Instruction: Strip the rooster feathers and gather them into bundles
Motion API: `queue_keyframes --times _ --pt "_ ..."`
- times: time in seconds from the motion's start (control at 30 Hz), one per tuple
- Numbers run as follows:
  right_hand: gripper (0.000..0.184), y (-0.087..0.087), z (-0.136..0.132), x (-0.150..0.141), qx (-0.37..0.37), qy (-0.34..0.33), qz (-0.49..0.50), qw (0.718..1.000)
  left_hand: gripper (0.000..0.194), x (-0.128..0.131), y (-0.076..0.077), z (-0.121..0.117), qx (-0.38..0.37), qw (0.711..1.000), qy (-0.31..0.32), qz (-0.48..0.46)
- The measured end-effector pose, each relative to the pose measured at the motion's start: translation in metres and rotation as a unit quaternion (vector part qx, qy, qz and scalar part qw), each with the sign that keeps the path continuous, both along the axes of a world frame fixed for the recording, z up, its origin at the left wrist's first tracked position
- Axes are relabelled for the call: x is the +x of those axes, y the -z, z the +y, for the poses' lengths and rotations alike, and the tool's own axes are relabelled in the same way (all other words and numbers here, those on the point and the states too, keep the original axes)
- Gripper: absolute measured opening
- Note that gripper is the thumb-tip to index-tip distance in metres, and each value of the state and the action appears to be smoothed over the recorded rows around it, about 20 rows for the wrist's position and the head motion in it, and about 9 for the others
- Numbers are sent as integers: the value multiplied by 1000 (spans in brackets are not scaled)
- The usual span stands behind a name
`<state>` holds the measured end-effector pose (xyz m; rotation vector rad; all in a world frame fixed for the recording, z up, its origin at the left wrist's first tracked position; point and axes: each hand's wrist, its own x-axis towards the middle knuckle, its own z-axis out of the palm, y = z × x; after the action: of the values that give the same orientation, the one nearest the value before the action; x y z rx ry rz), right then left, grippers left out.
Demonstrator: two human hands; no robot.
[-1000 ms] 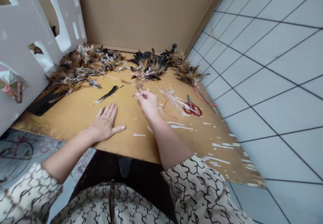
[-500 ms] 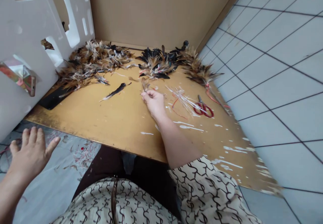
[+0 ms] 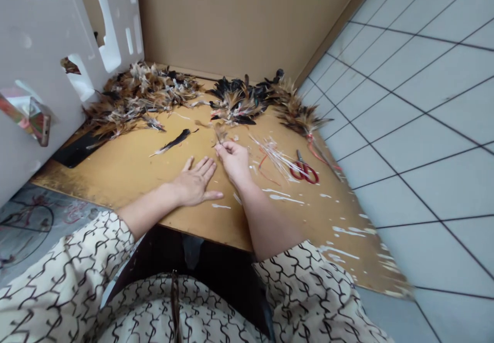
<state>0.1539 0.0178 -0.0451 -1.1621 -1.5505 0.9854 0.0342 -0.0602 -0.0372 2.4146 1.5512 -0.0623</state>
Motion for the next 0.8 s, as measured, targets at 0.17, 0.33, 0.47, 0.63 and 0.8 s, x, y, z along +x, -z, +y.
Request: queue_keyframes --times 0.17,0.33,0.47,0.63,0.8 --pt "22 0 -4 -2 -21 -11 -9 1000 89 -42 10 5 34 996 -80 5" --pt "22 -1 -8 -6 -13 -16 -20 1000 85 -96 12 -20 71 985 -150 41" --pt "23 -2 -9 -7 -12 -25 -22 999 83 -127 8 -33 65 980 -176 63" --pt "24 -3 -9 -7 -21 -13 -31 999 83 -150 7 -55 74 972 -212 70" --pt "23 -3 -12 -9 -27 -20 -35 999 74 -164 8 -105 125 957 -254 64"
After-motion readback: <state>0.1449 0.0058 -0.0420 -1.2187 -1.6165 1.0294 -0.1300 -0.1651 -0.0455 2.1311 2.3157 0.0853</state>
